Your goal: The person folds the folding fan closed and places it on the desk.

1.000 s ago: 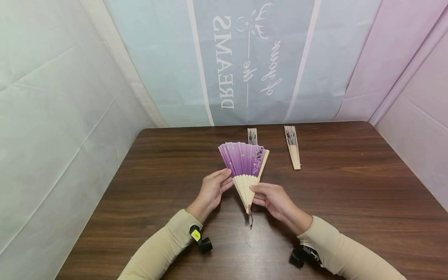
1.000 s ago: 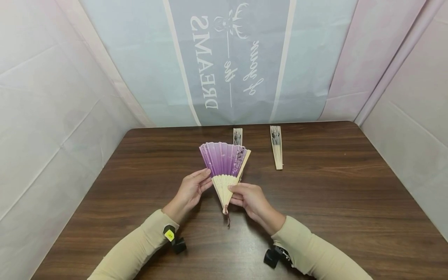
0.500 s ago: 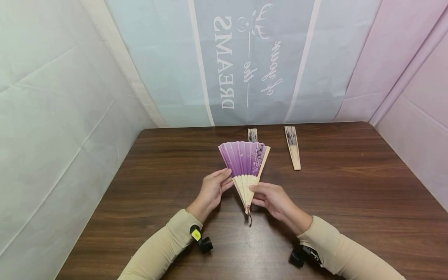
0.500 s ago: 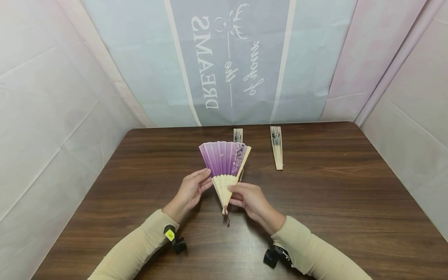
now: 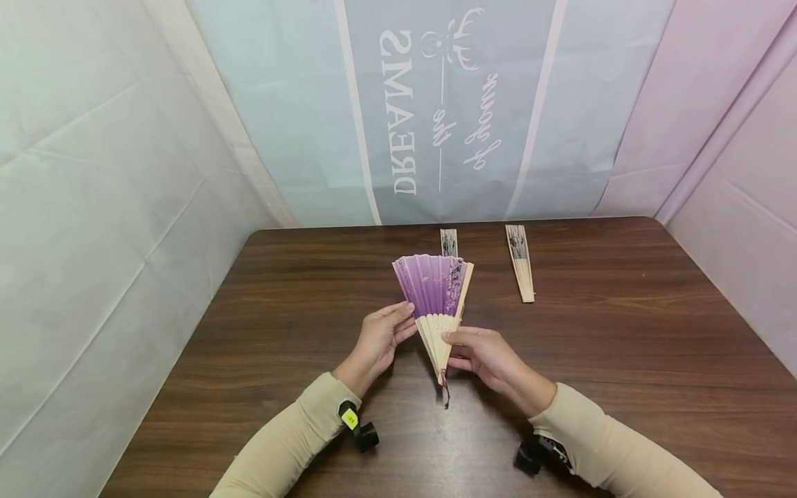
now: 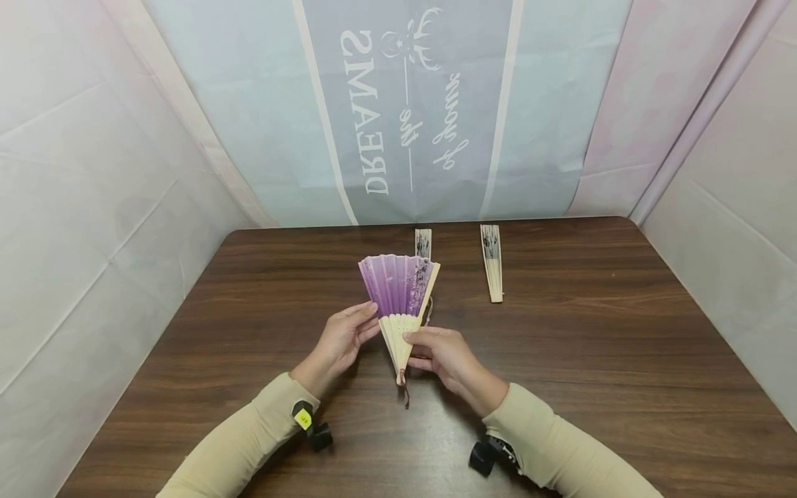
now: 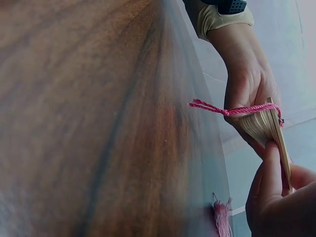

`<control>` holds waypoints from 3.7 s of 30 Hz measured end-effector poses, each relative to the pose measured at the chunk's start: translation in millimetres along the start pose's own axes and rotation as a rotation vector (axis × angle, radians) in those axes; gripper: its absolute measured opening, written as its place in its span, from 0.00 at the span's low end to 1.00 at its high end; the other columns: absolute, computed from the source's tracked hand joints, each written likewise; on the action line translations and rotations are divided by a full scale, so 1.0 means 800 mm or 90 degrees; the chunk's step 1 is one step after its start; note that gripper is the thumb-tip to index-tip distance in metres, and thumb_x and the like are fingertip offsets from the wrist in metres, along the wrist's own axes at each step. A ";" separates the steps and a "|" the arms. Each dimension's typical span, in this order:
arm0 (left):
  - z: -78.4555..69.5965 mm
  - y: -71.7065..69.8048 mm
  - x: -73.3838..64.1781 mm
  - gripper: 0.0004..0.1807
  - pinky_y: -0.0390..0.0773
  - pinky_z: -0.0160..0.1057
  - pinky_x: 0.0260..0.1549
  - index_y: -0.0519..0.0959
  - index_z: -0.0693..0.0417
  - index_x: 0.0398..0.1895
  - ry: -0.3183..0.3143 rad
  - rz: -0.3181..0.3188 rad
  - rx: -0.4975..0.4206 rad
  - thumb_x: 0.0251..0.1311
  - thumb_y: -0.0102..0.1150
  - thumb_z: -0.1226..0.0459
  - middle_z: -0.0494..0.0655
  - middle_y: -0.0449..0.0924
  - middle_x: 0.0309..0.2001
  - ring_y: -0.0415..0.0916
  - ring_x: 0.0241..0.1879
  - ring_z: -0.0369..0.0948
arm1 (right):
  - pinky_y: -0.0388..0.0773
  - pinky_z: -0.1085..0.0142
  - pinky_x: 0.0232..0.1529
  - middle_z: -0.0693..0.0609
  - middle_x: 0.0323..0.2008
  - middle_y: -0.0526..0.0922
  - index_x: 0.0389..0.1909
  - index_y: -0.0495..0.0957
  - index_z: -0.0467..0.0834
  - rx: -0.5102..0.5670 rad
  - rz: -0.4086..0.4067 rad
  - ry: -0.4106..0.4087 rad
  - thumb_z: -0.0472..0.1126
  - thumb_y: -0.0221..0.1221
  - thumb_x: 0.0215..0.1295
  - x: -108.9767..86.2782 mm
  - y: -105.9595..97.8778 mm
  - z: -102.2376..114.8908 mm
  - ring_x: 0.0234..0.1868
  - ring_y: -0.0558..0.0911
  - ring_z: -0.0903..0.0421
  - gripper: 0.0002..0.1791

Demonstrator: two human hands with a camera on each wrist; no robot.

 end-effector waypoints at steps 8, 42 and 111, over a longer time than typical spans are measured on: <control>0.000 0.002 -0.001 0.21 0.89 0.32 0.40 0.70 0.80 0.59 0.000 0.004 0.009 0.67 0.57 0.72 0.41 0.86 0.29 0.84 0.32 0.34 | 0.89 0.69 0.43 0.58 0.30 0.87 0.36 0.82 0.44 0.003 0.004 0.005 0.32 0.55 0.69 -0.001 0.002 -0.001 0.35 0.86 0.62 0.08; -0.002 0.003 0.001 0.19 0.89 0.33 0.40 0.73 0.79 0.56 0.002 0.006 0.026 0.66 0.57 0.73 0.45 0.87 0.30 0.85 0.31 0.34 | 0.89 0.67 0.44 0.56 0.30 0.87 0.36 0.83 0.43 0.016 0.007 0.014 0.31 0.55 0.68 0.000 0.003 -0.002 0.36 0.86 0.61 0.08; -0.002 0.003 -0.006 0.18 0.90 0.35 0.35 0.79 0.76 0.50 0.025 -0.005 0.115 0.58 0.67 0.71 0.49 0.88 0.31 0.85 0.28 0.36 | 0.90 0.61 0.44 0.55 0.32 0.84 0.36 0.84 0.41 -0.047 0.024 0.013 0.30 0.59 0.67 0.001 0.009 -0.012 0.35 0.86 0.59 0.06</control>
Point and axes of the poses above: each hand's wrist, its own x-axis towards the middle knuckle, its own y-axis out of the palm, z = x × y, the point moved 9 cm from there along x, towards the middle knuckle
